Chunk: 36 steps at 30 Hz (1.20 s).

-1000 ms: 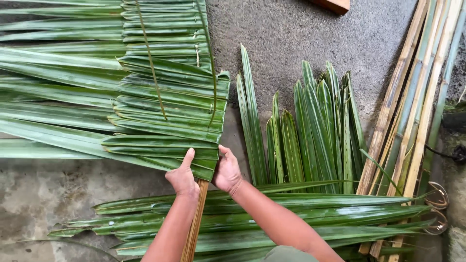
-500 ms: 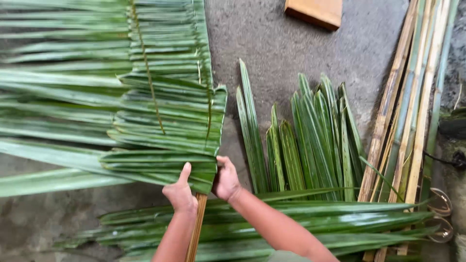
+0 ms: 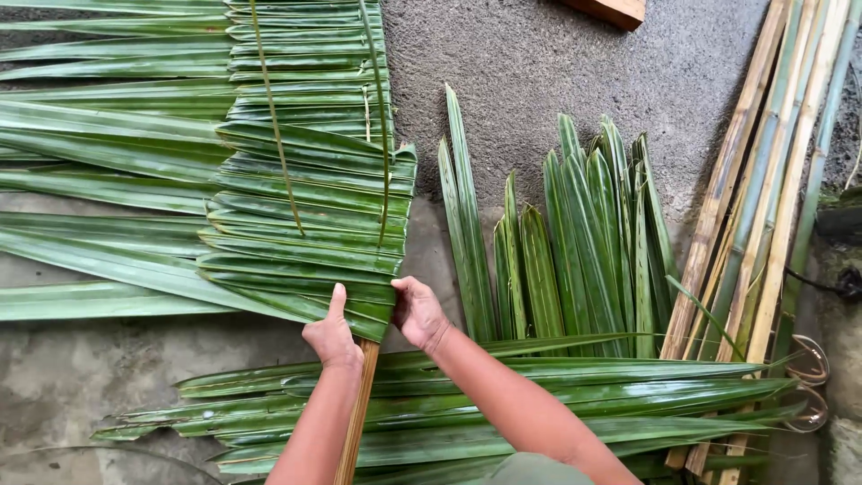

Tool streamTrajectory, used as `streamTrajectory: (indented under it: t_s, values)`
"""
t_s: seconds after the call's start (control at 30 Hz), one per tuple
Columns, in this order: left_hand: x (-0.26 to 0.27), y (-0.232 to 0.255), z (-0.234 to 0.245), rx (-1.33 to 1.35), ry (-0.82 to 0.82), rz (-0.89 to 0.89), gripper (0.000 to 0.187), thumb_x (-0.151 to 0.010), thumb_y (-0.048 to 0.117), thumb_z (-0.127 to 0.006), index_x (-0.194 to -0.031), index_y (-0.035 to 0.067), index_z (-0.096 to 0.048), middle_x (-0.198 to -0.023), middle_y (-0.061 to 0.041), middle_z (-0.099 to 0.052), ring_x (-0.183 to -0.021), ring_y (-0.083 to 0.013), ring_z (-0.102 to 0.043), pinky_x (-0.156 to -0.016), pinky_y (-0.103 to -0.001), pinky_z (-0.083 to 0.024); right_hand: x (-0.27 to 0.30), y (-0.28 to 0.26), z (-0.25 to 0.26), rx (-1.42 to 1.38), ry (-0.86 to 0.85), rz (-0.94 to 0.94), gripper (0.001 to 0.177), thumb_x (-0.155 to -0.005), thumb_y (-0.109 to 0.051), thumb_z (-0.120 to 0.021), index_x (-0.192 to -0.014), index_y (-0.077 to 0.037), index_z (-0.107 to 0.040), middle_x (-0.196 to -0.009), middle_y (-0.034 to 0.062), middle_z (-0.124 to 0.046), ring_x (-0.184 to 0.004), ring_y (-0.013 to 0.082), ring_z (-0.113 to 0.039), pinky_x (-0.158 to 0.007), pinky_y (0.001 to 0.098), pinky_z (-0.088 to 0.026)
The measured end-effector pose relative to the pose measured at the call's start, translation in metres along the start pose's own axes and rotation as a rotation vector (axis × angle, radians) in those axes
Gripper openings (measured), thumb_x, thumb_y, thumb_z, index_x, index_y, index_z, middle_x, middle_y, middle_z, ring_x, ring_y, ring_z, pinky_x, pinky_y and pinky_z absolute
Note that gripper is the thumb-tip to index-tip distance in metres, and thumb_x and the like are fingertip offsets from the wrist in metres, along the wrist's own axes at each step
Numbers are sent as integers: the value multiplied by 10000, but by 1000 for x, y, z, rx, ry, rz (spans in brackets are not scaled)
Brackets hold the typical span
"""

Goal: Weave palm leaves onto a bamboo pole to create a thatched panel

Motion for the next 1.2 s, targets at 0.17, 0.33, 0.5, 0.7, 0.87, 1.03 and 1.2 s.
streamTrajectory:
  t_s: [0.17, 0.33, 0.5, 0.7, 0.87, 1.03, 1.2]
  values:
    - [-31, -37, 5, -5, 28, 11, 529, -685, 266, -1027, -937, -57, -692, -832, -135, -703, -798, -177, -711, -810, -386, -558, 4, -1, 13, 347, 124, 111, 311, -864, -271, -772, -1122, -99, -751, -1014, 72, -754, -923, 234, -711, -791, 328, -544]
    - [-30, -43, 12, -47, 19, -39, 563, -723, 295, -1022, -872, -99, -648, -731, -116, -648, -742, -100, -638, -796, -333, -551, -35, 17, 53, 384, 180, 238, 304, -864, -205, -849, -1122, -59, -782, -1056, 100, -775, -958, 231, -712, -864, 364, -544]
    - [-32, -48, 17, -41, 5, -39, 493, -731, 265, -1010, -911, -71, -697, -751, -111, -684, -738, -124, -701, -762, -318, -564, -38, 20, 51, 423, 182, 296, 301, -902, -224, -822, -1163, -81, -776, -1078, 59, -778, -983, 168, -709, -890, 337, -557]
    - [-2, -2, 1, 23, 11, -21, 503, -703, 224, -1019, -977, -67, -713, -844, -136, -729, -800, -157, -735, -797, -332, -581, -31, 12, 44, 484, 202, 293, 252, -864, -221, -854, -1072, -95, -788, -925, 23, -792, -796, 108, -739, -724, 261, -614]
    - [29, 34, -7, 40, 3, 31, 530, -683, 189, -1019, -1030, -68, -712, -910, -129, -738, -874, -164, -740, -856, -336, -567, -17, 3, 32, 427, 259, 336, 262, -813, -177, -898, -997, -51, -761, -803, 59, -771, -676, 130, -740, -625, 288, -646]
    - [30, 35, -13, 9, -67, 63, 580, -632, 123, -1027, -1096, -28, -713, -1009, -109, -746, -960, -166, -730, -901, -363, -567, -11, 0, 27, 407, 313, 377, 286, -798, -174, -917, -975, -33, -741, -747, 82, -756, -623, 140, -733, -588, 297, -649]
    - [3, -10, 35, -348, -131, 184, 651, -714, 407, -985, -958, -114, -680, -958, -169, -662, -868, -177, -560, -779, -483, -361, -15, -18, 39, 483, 184, 302, 406, -793, -160, -924, -1089, -46, -671, -867, 105, -762, -685, 189, -754, -612, 340, -667]
Point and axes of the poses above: each hand's wrist, its own x-axis away from the middle knuckle, its own z-axis out of the back of the hand, y = z × x, the point moved 1 cm from there along -x, towards the middle knuckle
